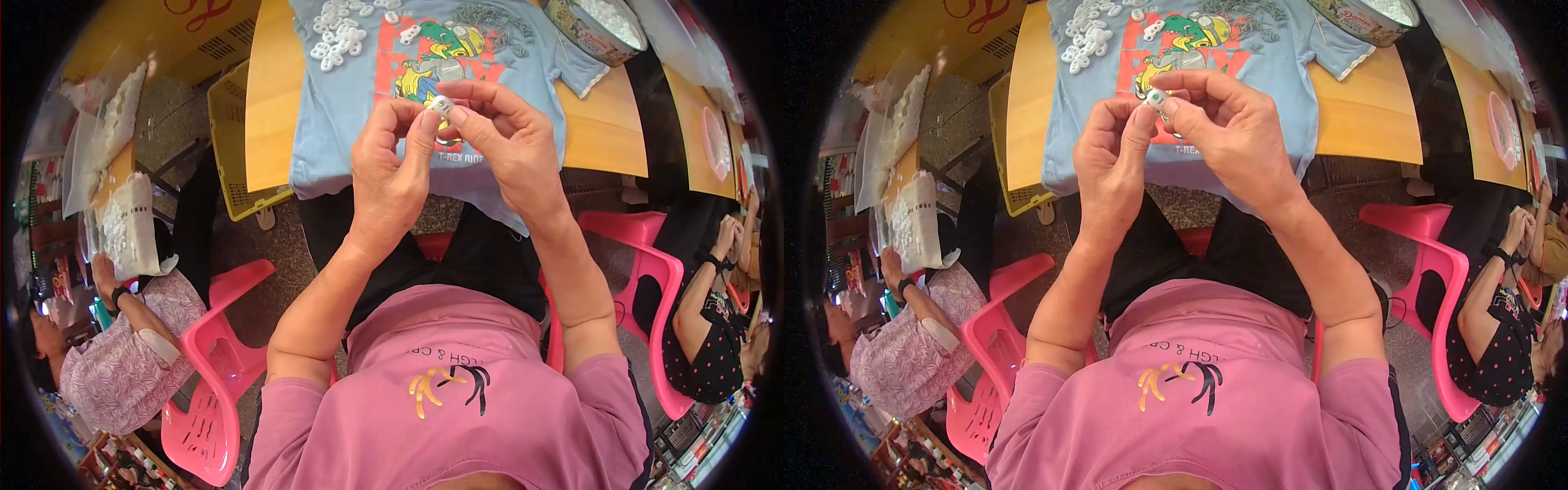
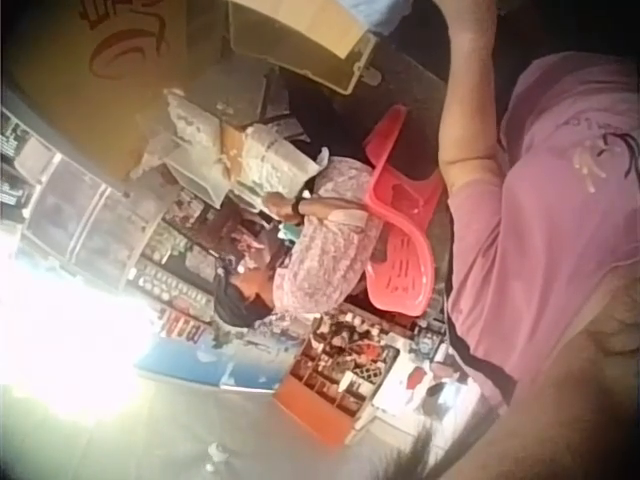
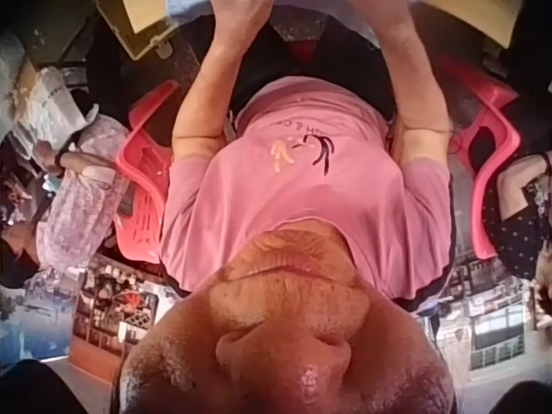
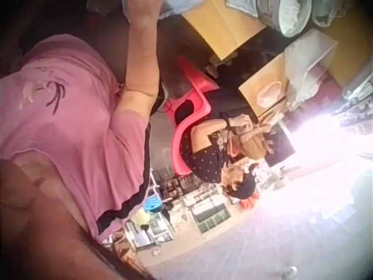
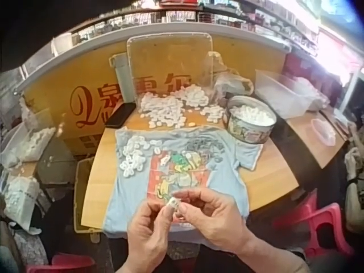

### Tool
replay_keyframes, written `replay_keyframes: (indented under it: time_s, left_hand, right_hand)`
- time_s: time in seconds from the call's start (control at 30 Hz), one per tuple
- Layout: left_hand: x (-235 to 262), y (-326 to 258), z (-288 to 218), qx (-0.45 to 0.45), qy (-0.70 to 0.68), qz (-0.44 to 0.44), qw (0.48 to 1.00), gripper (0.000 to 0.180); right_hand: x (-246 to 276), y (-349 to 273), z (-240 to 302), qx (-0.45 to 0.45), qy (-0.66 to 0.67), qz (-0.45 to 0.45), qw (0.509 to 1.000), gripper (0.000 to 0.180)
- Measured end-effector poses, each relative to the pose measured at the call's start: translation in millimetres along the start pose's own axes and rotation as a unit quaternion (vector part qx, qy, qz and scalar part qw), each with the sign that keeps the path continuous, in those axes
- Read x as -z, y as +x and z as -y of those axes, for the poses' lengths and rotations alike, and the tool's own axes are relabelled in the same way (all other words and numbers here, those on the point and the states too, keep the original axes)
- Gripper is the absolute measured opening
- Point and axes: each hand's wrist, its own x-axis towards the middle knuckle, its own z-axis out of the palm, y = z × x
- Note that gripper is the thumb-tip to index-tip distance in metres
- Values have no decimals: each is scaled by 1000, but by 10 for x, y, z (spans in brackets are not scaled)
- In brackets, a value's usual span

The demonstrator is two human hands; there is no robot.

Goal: Placing small white buttons or fasteners onto a printed fabric patch on a blue t-shirt.

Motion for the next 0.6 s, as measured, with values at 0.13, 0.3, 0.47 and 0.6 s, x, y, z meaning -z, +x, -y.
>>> replay_keyframes:
  time_s: [0.13, 0.3, 0.47, 0.6]
  left_hand:
    - [-52, -51, 6, 38, -59, -33, 997, 13]
    - [-54, -64, -17, 89, -105, -31, 990, 15]
    - [-32, -41, -4, 70, -139, -21, 988, 15]
    - [-43, -36, -40, 79, -176, -25, 981, 16]
  right_hand:
    - [-29, -8, -32, -24, 68, -47, 996, 27]
    - [7, 10, -31, 11, 40, -71, 997, 28]
    - [6, 22, -42, -36, 77, -45, 995, 28]
    - [6, 22, -41, -51, 118, -52, 990, 25]
